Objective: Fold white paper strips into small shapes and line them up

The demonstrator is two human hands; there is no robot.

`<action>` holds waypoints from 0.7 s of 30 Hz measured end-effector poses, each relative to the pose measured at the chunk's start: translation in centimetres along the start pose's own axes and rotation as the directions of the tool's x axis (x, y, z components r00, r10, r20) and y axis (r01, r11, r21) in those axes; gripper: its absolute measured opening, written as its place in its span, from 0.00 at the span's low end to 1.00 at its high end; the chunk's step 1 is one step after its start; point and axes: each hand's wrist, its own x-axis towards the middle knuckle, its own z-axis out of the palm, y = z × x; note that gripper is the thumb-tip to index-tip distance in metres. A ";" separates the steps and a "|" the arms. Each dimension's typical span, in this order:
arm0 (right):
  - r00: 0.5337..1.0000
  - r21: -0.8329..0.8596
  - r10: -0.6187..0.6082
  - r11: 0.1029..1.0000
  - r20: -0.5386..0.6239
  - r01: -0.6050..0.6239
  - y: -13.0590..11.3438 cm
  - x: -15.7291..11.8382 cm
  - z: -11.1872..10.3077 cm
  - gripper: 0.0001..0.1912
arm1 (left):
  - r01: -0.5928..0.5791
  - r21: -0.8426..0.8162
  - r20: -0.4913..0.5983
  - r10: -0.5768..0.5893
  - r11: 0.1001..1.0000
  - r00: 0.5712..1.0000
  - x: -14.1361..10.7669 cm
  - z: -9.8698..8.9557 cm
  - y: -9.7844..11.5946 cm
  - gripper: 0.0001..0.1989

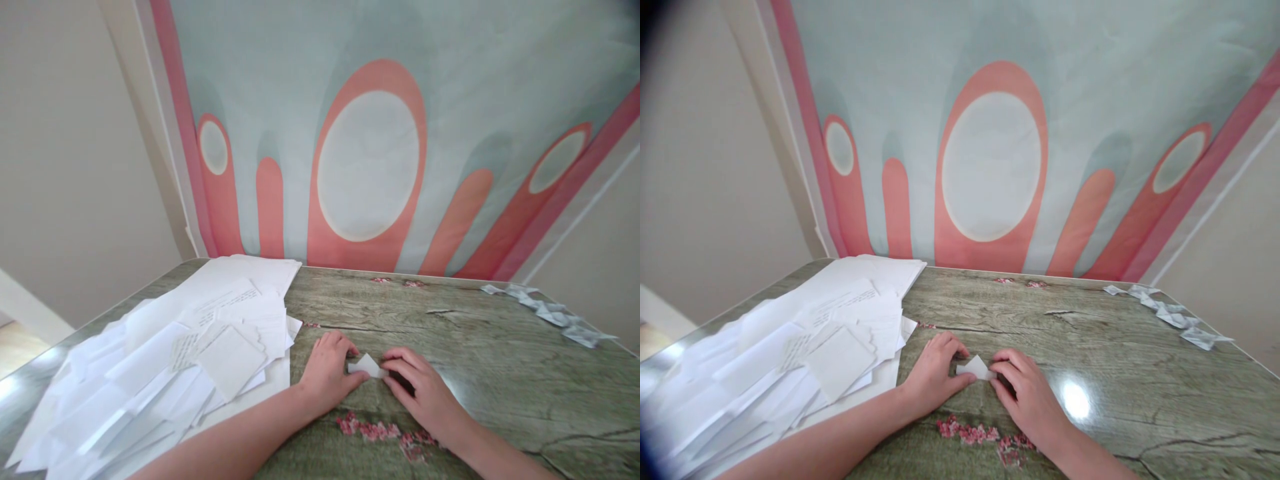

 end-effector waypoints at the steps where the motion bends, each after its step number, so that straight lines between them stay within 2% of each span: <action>1: 1.000 0.008 -0.003 1.000 -0.002 0.003 -0.1 0.0 0.0 0.07 | -0.005 0.001 0.005 0.005 1.000 1.000 0.0 -0.1 0.0 0.16; 5: 1.000 0.046 -0.007 0.999 0.004 0.006 -0.4 0.1 -0.3 0.06 | -0.019 -0.025 0.025 0.020 0.999 0.999 0.0 -0.2 0.1 0.13; 12: 1.000 0.099 0.018 0.995 0.006 -0.019 -0.2 0.0 -0.3 0.03 | -0.076 -0.193 0.009 0.079 0.978 0.997 0.2 -0.1 0.0 0.04; 21: 1.000 0.162 0.025 0.986 0.015 -0.027 0.3 0.1 -0.2 0.05 | -0.106 -0.272 -0.005 0.109 0.956 0.994 0.1 -0.3 0.1 0.04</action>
